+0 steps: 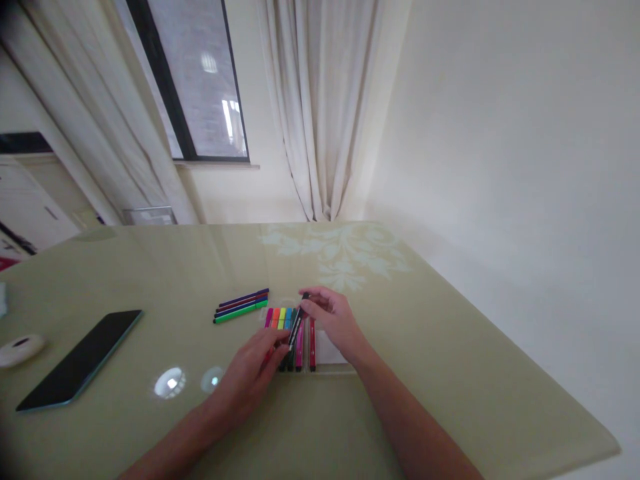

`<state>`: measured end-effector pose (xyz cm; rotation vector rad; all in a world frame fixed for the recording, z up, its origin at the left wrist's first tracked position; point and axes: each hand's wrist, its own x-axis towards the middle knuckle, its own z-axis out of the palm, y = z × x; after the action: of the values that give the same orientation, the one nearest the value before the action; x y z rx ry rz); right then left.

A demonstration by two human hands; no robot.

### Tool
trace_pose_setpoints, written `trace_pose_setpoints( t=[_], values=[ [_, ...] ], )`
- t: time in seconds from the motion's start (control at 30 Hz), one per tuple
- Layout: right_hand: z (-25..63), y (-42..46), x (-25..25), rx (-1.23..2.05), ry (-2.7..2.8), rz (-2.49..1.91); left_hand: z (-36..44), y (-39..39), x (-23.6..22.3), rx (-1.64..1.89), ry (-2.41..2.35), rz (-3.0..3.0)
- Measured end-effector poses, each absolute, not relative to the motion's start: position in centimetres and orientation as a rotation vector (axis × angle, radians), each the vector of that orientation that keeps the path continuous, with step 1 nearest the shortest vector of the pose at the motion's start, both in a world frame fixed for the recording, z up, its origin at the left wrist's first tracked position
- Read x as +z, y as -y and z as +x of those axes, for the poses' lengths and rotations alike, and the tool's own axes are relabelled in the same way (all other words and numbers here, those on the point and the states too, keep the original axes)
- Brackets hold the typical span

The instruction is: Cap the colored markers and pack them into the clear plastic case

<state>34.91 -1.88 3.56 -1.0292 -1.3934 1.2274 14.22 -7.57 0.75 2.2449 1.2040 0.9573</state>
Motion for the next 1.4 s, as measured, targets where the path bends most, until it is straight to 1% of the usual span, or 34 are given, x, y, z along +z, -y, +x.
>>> trace_pose_setpoints(
  t=[0.07,0.13,0.23,0.37,0.43,0.53,0.6,0.67,0.8,0.9,0.97,1.03,1.1,1.2,1.27,1.4],
  values=[
    [36.2,1.1,3.7,1.128,1.35,-1.093,14.3,7.7,0.6,0.899,-1.118,2.463],
    [37.6,0.4,3.6,1.106,1.352,-1.195,14.6,7.8,0.4,0.815,-1.032,2.639],
    [39.2,-0.3,3.1,1.178,1.442,-1.351,15.0,8.0,0.2,0.689,-0.991,2.761],
    [39.2,-0.2,2.2,1.249,1.595,-1.417,15.1,8.2,-0.2,0.537,-0.992,2.87],
    [38.8,-0.1,1.9,1.143,1.719,-1.452,15.0,8.2,-0.4,0.493,-0.968,2.93],
    [38.4,0.0,1.8,0.817,1.905,-1.525,14.9,8.2,-0.8,0.478,-0.939,2.984],
    [38.4,-0.1,1.8,0.662,1.976,-1.551,14.9,8.2,-1.0,0.479,-0.93,2.989],
    [38.4,-0.1,1.7,0.62,2.005,-1.57,15.1,8.2,-1.1,0.478,-0.922,2.977],
    [38.5,-0.2,1.4,0.633,2.034,-1.581,15.6,8.3,-0.8,0.5,-0.894,2.956],
    [38.6,-0.3,1.4,0.606,2.043,-1.569,15.5,8.1,-0.2,0.591,-0.89,2.921],
    [38.6,-0.3,1.4,0.58,2.011,-1.574,14.7,7.4,0.3,0.689,-1.0,2.836],
    [38.5,-0.3,1.5,0.548,1.975,-1.588,13.3,6.4,0.8,0.772,-1.228,2.73],
    [38.4,-0.2,1.7,0.521,1.966,-1.604,11.4,5.1,1.3,0.74,-1.554,2.634],
    [38.2,0.0,2.0,0.506,1.965,-1.618,8.8,3.6,1.8,0.579,-2.021,2.524],
    [38.0,0.1,2.2,0.508,1.957,-1.623,7.6,3.0,1.9,0.468,-2.143,2.484],
    [37.9,0.2,2.4,0.524,1.941,-1.609,6.8,2.7,1.9,0.359,-2.17,2.427]
  ],
)
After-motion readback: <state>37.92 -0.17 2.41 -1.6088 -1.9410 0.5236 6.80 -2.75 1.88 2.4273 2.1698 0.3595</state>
